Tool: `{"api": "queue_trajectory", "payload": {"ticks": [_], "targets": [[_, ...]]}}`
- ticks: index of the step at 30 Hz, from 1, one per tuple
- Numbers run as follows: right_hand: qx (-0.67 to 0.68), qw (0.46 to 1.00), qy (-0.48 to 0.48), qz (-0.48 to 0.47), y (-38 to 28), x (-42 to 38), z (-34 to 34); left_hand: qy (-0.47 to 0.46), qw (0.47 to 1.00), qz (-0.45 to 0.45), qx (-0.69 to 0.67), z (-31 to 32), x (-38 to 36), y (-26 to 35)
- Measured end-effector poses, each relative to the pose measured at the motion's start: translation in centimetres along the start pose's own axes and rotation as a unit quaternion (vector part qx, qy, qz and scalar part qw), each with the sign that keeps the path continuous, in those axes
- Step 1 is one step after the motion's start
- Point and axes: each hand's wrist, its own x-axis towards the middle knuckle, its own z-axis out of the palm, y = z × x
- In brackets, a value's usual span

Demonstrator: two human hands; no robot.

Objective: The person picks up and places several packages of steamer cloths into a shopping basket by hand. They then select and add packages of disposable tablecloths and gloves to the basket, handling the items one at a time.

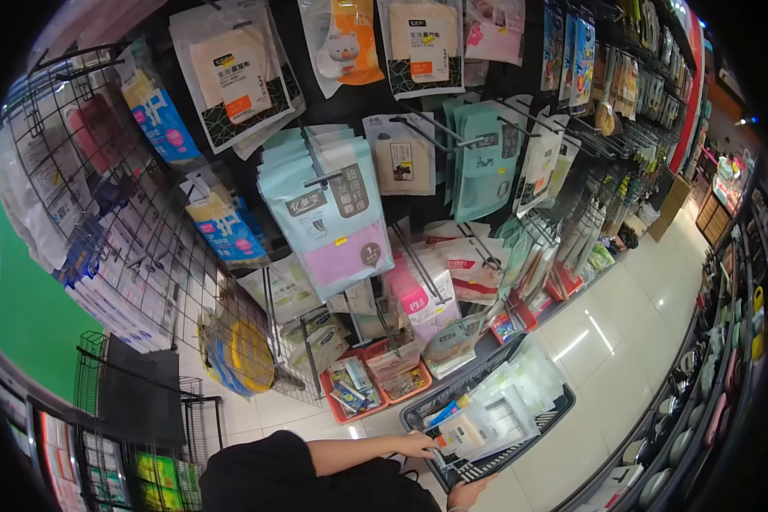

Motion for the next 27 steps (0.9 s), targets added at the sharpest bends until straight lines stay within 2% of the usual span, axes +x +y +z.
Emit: {"api": "queue_trajectory", "payload": {"ticks": [1, 3, 5, 6, 7, 8, 9, 11, 13, 15, 17, 19, 21, 23, 26, 27], "targets": [[0.0, 1.0, 0.003, -0.002, 0.1, 0.1, 0.0, 0.002, 1.0, 0.003, 0.001, -2.3, -0.6, 1.1], [0.005, 1.0, 0.005, -0.002, 0.2, 0.0, 0.4, 0.023, 0.978, -0.004, -0.206, -9.4, -2.7, 4.5], [0.002, 1.0, 0.004, -0.004, -0.4, -0.3, 0.5, 0.168, 0.953, 0.013, -0.253, -17.9, -7.0, 9.8], [-0.004, 1.0, 0.013, -0.002, -0.4, -0.3, 0.6, 0.268, 0.933, 0.051, -0.233, -21.5, -9.1, 11.6], [-0.01, 1.0, 0.023, 0.0, -0.2, -0.2, 0.6, 0.373, 0.897, 0.047, -0.232, -24.9, -11.2, 13.1], [0.0, 0.999, 0.034, -0.019, 0.6, -0.1, 1.0, 0.476, 0.843, 0.081, -0.238, -28.0, -12.8, 14.3], [0.0, 0.999, 0.034, -0.02, 1.0, 0.1, 1.2, 0.565, 0.768, 0.129, -0.272, -30.4, -14.2, 15.0], [-0.002, 0.999, 0.041, -0.026, 1.5, 0.4, 1.7, 0.734, 0.617, 0.183, -0.218, -35.5, -16.1, 16.8], [0.004, 0.999, 0.031, -0.019, 0.6, -0.2, 1.1, 0.781, 0.532, 0.258, -0.202, -40.2, -17.8, 16.5], [0.011, 1.0, 0.026, -0.009, 1.1, -0.2, 1.3, 0.821, 0.444, 0.296, -0.204, -44.5, -18.5, 16.5], [0.012, 0.983, 0.115, -0.143, 2.2, 0.1, 2.1, 0.831, 0.429, 0.298, -0.191, -47.5, -19.3, 17.5], [0.034, 0.986, 0.106, -0.127, 3.0, 0.6, 2.5, 0.842, 0.414, 0.299, -0.176, -49.8, -19.8, 18.2], [0.056, 0.987, 0.098, -0.112, 3.0, 0.6, 2.5, 0.828, 0.401, 0.338, -0.198, -51.5, -20.0, 18.5], [0.065, 0.995, 0.051, -0.064, 2.3, 0.2, 1.7, 0.809, 0.394, 0.381, -0.213, -52.7, -20.1, 18.9], [0.086, 0.992, 0.045, -0.075, 2.5, 0.1, 1.5, 0.847, 0.379, 0.322, -0.188, -53.6, -20.2, 19.8], [0.09, 0.992, 0.049, -0.074, 2.6, 0.1, 1.6, 0.844, 0.381, 0.327, -0.19, -53.9, -20.0, 20.2]]}}
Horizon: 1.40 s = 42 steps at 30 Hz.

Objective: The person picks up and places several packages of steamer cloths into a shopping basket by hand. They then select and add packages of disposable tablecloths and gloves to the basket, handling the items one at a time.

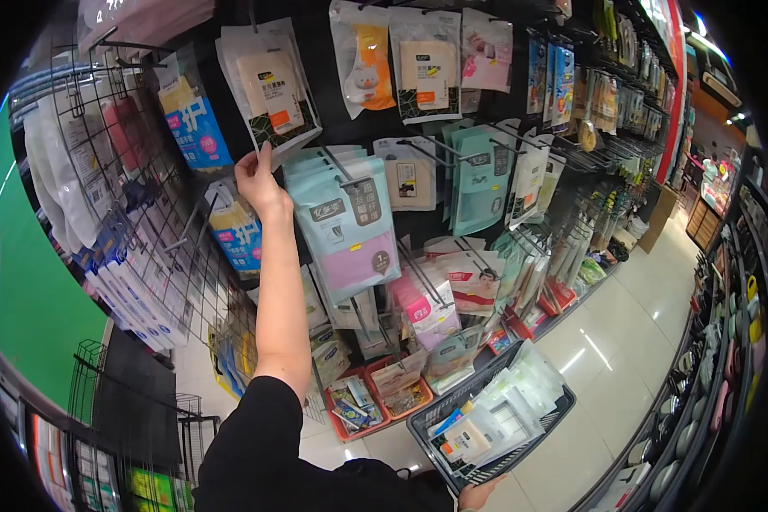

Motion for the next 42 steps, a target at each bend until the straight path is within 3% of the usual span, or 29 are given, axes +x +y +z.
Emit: {"api": "queue_trajectory", "payload": {"ticks": [2, 5, 10, 16, 18, 20, 25, 29, 30, 32, 34, 39, 42], "targets": [[-0.01, 0.999, 0.015, -0.027, 0.6, 0.1, 0.2, -0.023, 0.999, -0.017, -0.03, 1.4, -0.1, 1.0], [-0.016, 0.997, 0.043, -0.057, 0.9, 0.2, 0.5, -0.044, 0.998, -0.02, 0.031, 2.6, 0.9, 1.2], [-0.019, 1.0, 0.011, 0.005, -1.2, -0.6, -0.7, -0.087, 0.991, -0.07, 0.07, 3.7, -0.1, 3.5], [-0.023, 0.999, 0.021, 0.012, 0.6, 0.0, 0.2, -0.143, 0.989, -0.002, -0.034, 5.2, -5.1, 8.4], [-0.026, 0.999, 0.018, 0.016, 1.0, 0.2, 0.2, -0.147, 0.988, -0.011, -0.036, 5.5, -6.8, 10.3], [-0.021, 0.999, 0.012, 0.026, 0.6, 0.0, 0.0, -0.168, 0.984, 0.049, -0.03, 5.7, -8.0, 11.6], [-0.031, 0.999, 0.021, 0.037, 0.2, -0.1, 0.1, -0.171, 0.98, 0.081, -0.059, 6.7, -12.1, 16.1], [-0.029, 0.999, 0.027, 0.028, 0.7, 0.0, 0.4, -0.184, 0.981, 0.065, -0.017, 6.4, -15.1, 18.6], [-0.034, 0.999, 0.028, 0.028, 0.6, 0.0, 0.4, -0.192, 0.974, 0.116, 0.005, 6.3, -15.7, 18.1], [-0.047, 0.998, 0.023, 0.041, -0.2, -0.3, 0.0, -0.235, 0.961, 0.077, 0.121, 4.7, -16.7, 17.8], [-0.052, 0.998, 0.036, 0.02, 0.9, 0.0, 0.4, -0.263, 0.964, 0.049, -0.017, 4.5, -18.4, 16.3], [-0.051, 0.998, 0.032, 0.004, 1.1, 0.4, 1.0, -0.342, 0.92, -0.193, -0.008, -0.8, -23.8, 11.2], [-0.043, 0.997, 0.045, -0.035, 1.7, 0.5, 1.2, -0.294, 0.896, -0.331, -0.023, -4.2, -26.6, 9.1]]}}
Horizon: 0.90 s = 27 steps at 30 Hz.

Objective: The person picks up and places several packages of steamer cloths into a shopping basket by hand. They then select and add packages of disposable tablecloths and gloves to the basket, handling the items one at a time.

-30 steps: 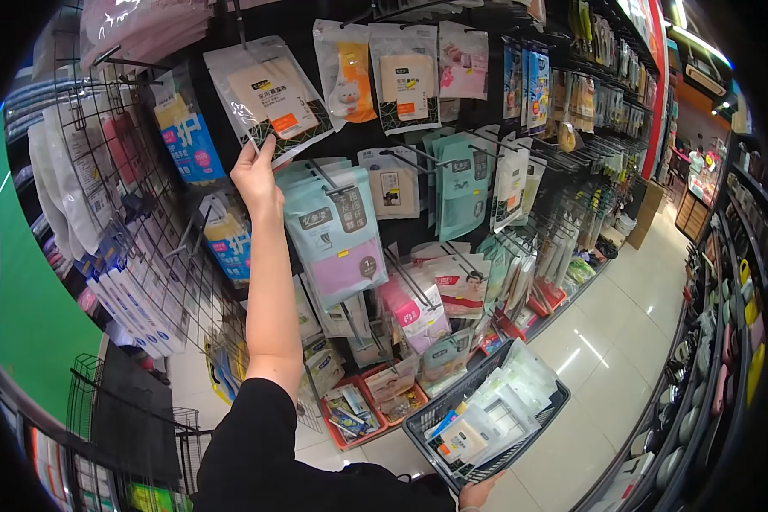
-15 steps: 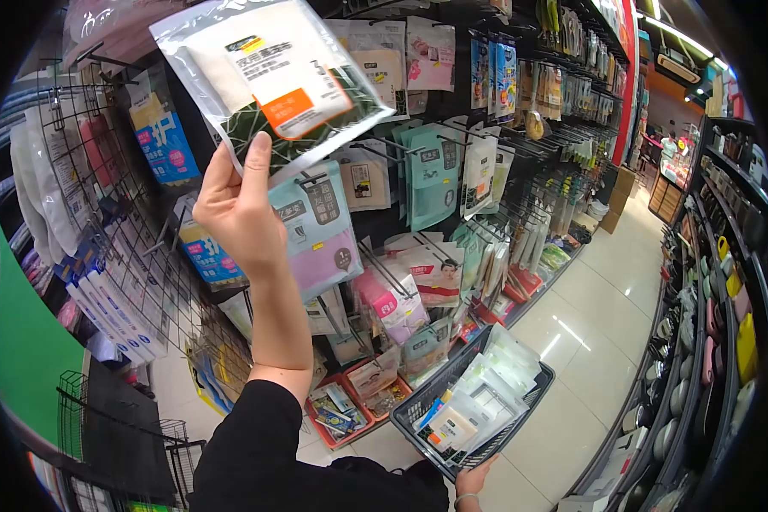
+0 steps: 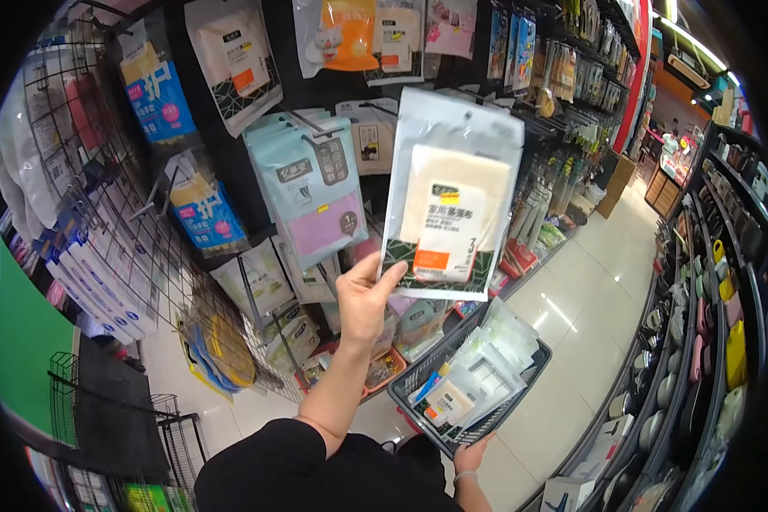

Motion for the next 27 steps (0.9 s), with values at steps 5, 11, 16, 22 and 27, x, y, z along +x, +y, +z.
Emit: {"api": "queue_trajectory", "payload": {"ticks": [5, 11, 16, 22, 27], "targets": [[-0.029, 0.998, -0.042, 0.043, -1.9, -0.1, -1.1, 0.084, 0.991, -0.062, -0.087, -3.5, -3.4, -4.3], [-0.035, 0.999, -0.004, 0.007, -0.3, 0.1, 0.0, 0.099, 0.989, -0.026, -0.103, -5.9, -2.9, -4.5], [-0.044, 0.999, -0.015, 0.018, -0.5, 0.2, -0.3, 0.097, 0.987, -0.024, -0.123, -6.8, -2.7, -4.3], [-0.039, 0.999, -0.019, 0.019, -1.1, 0.1, -0.4, 0.072, 0.987, -0.009, -0.14, -7.6, -2.4, -4.5], [-0.036, 0.998, -0.042, 0.042, -1.3, 0.1, -0.7, 0.072, 0.987, -0.01, -0.147, -7.8, -2.1, -4.8]]}}
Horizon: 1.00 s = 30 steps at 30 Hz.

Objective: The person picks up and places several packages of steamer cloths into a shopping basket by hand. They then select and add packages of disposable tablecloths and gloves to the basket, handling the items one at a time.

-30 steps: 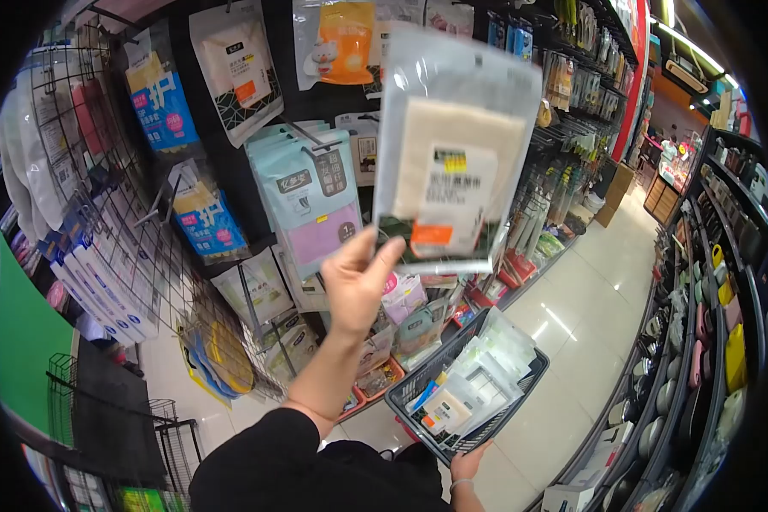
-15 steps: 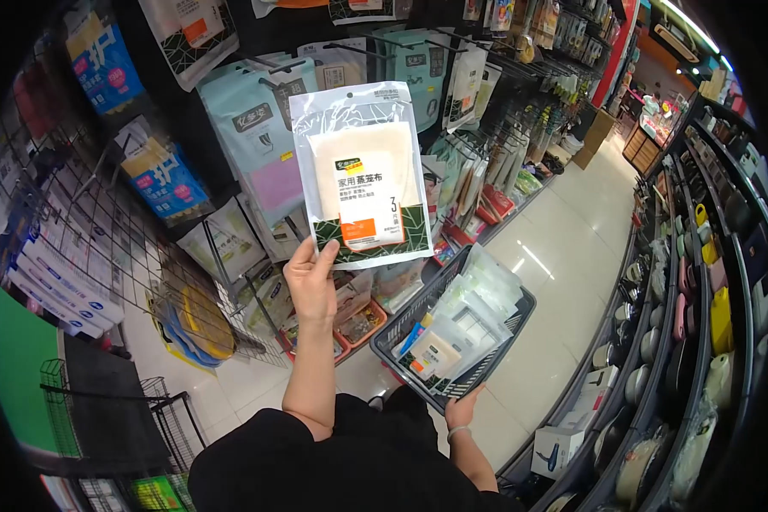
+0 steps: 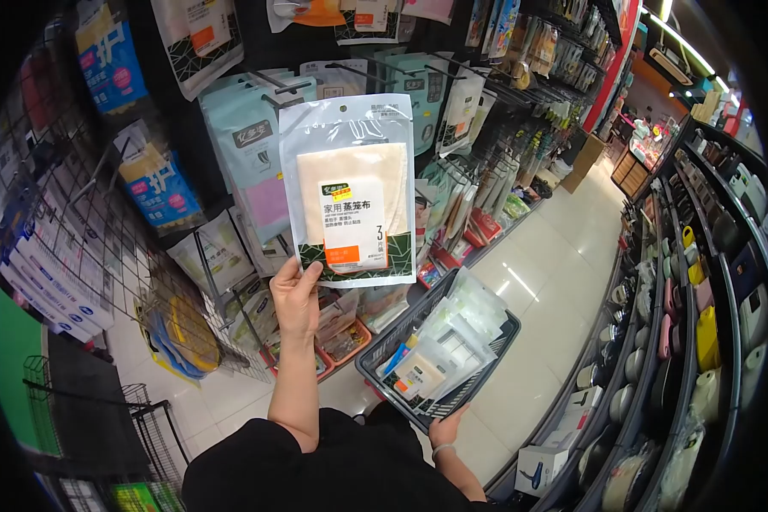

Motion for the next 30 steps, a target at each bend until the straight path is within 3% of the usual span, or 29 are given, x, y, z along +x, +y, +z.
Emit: {"api": "queue_trajectory", "payload": {"ticks": [25, 30], "targets": [[0.003, 1.0, -0.009, 0.024, -1.1, -0.1, -0.4, -0.034, 0.999, -0.023, 0.002, 0.0, 0.3, -1.6], [0.0, 1.0, 0.021, -0.011, -0.1, 0.2, 0.5, -0.034, 0.999, -0.022, 0.0, -0.3, 0.4, -1.8]]}}
